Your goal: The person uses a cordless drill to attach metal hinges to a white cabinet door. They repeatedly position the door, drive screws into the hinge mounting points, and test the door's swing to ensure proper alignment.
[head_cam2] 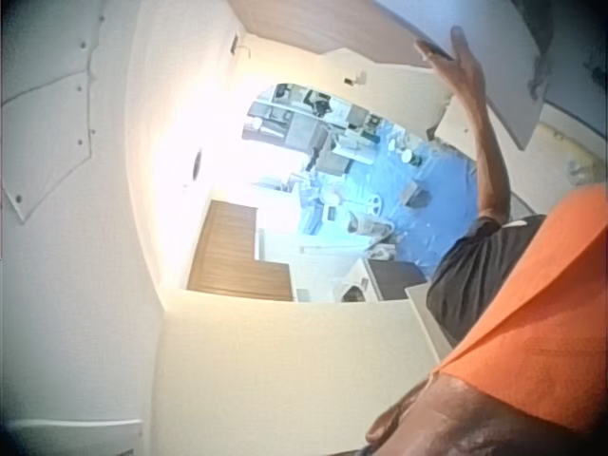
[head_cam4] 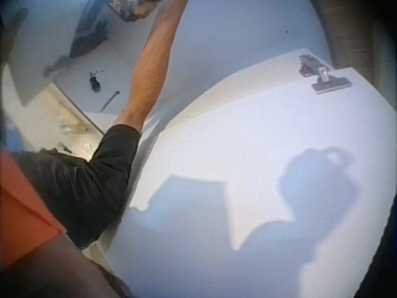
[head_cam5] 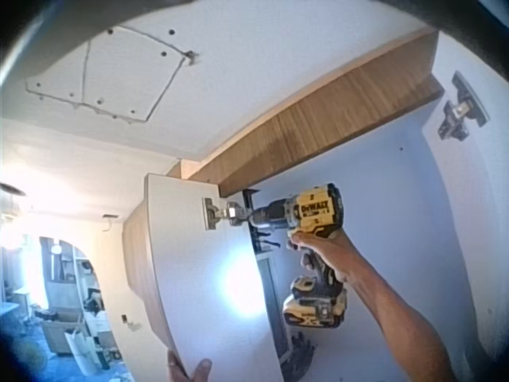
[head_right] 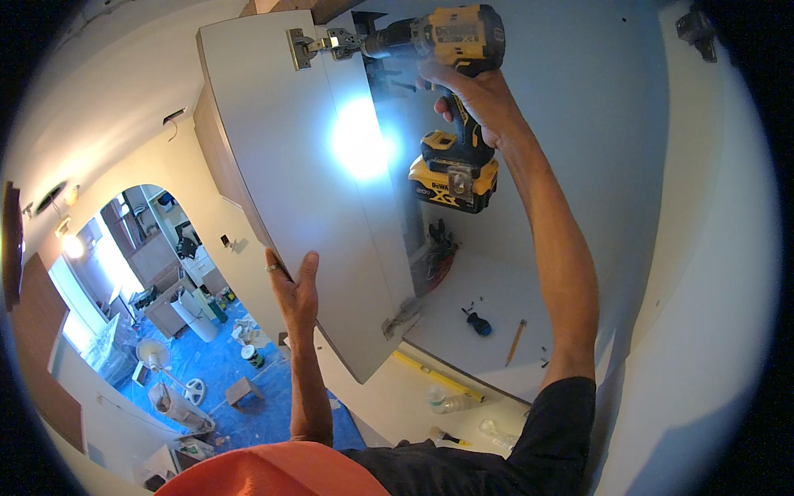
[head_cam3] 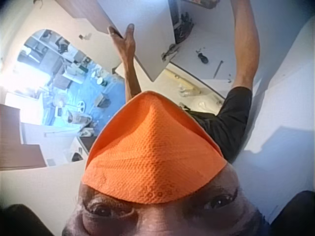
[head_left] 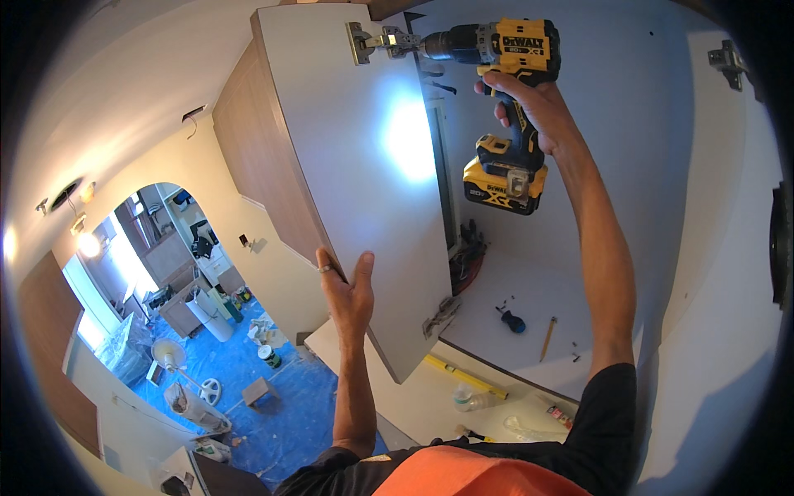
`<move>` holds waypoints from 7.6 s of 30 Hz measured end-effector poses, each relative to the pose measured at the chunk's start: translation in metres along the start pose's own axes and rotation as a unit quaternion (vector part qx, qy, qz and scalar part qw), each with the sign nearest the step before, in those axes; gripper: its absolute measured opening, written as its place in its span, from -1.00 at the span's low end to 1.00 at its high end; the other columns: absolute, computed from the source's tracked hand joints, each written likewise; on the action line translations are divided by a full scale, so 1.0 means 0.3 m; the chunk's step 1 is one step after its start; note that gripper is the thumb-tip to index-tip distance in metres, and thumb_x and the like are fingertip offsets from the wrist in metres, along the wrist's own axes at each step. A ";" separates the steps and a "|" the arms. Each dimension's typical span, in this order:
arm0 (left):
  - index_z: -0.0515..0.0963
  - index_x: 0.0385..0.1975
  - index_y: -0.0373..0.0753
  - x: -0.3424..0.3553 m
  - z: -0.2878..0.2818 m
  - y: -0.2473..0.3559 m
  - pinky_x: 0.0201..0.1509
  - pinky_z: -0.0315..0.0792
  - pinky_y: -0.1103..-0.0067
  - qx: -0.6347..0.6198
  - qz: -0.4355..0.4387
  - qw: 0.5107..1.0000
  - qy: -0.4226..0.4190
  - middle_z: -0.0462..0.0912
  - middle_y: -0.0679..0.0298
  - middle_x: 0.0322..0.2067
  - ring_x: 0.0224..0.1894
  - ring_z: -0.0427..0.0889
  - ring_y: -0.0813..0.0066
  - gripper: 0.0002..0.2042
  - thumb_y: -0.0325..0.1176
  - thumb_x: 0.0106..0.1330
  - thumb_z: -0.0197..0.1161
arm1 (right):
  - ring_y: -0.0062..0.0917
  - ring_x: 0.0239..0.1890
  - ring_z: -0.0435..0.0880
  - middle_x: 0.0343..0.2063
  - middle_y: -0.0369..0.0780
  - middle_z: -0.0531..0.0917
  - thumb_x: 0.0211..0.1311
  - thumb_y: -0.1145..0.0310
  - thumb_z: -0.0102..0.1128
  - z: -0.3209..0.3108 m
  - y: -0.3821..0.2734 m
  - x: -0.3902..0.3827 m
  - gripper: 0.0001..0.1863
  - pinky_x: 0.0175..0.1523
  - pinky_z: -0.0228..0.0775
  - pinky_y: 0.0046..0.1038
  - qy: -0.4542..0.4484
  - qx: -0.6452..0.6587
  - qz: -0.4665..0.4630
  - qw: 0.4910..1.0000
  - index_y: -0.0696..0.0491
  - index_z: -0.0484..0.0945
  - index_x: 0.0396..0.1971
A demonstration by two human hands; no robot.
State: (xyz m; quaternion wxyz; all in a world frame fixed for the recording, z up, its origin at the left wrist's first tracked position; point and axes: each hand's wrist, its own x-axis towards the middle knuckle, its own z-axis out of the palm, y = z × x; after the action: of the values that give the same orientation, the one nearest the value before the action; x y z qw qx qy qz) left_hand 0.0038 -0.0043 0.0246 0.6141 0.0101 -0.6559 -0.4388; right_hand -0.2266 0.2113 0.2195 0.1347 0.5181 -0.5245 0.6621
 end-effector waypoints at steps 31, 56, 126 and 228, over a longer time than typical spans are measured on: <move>0.36 -0.06 -0.33 0.007 -0.001 0.002 0.06 0.45 0.49 0.024 0.012 1.000 0.001 0.64 0.12 -0.21 -0.12 0.56 0.45 -0.70 -0.41 0.38 0.34 | -0.68 -0.58 0.62 -0.39 -0.25 0.73 0.07 -0.03 0.50 0.006 -0.035 0.008 -0.51 -0.51 0.47 -0.57 0.001 -0.015 0.023 1.000 0.08 0.66 -0.22; 0.38 -0.08 -0.37 0.036 -0.009 0.014 0.13 0.39 0.50 0.020 0.011 1.000 0.015 0.59 0.15 -0.18 -0.07 0.51 0.44 -0.71 -0.43 0.38 0.34 | -0.72 -0.56 0.62 -0.31 -0.22 0.78 0.16 0.10 0.50 0.004 0.015 -0.096 -0.57 -0.47 0.52 -0.65 0.083 0.065 0.012 0.994 0.09 0.66 -0.11; 0.35 -0.05 -0.31 0.017 -0.030 -0.012 -0.10 0.47 0.50 0.014 -0.017 1.000 -0.006 0.58 0.15 -0.28 -0.22 0.51 0.46 -0.68 -0.39 0.38 0.35 | -0.21 -0.22 0.78 -0.30 -0.12 0.80 0.03 0.31 0.34 0.409 -0.457 0.650 -0.79 -0.13 0.60 -0.17 -0.226 -0.703 -0.292 0.607 -0.06 0.83 -0.32; 0.39 0.01 -0.38 0.033 -0.029 -0.023 0.13 0.39 0.49 0.038 0.006 0.999 0.021 0.54 0.15 -0.15 -0.05 0.48 0.43 -0.61 -0.31 0.37 0.40 | -0.28 0.09 0.68 -0.05 -0.25 0.77 0.21 0.19 0.29 0.413 -0.429 0.663 -0.75 0.25 0.35 0.09 -0.216 -0.732 -0.296 0.574 -0.16 0.80 -0.15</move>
State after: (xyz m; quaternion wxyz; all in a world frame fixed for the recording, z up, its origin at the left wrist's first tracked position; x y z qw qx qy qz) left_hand 0.0049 -0.0191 0.0271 0.6294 0.0384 -0.6591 -0.4099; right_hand -0.1512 0.0884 0.4447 0.5391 0.4971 -0.6619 -0.1556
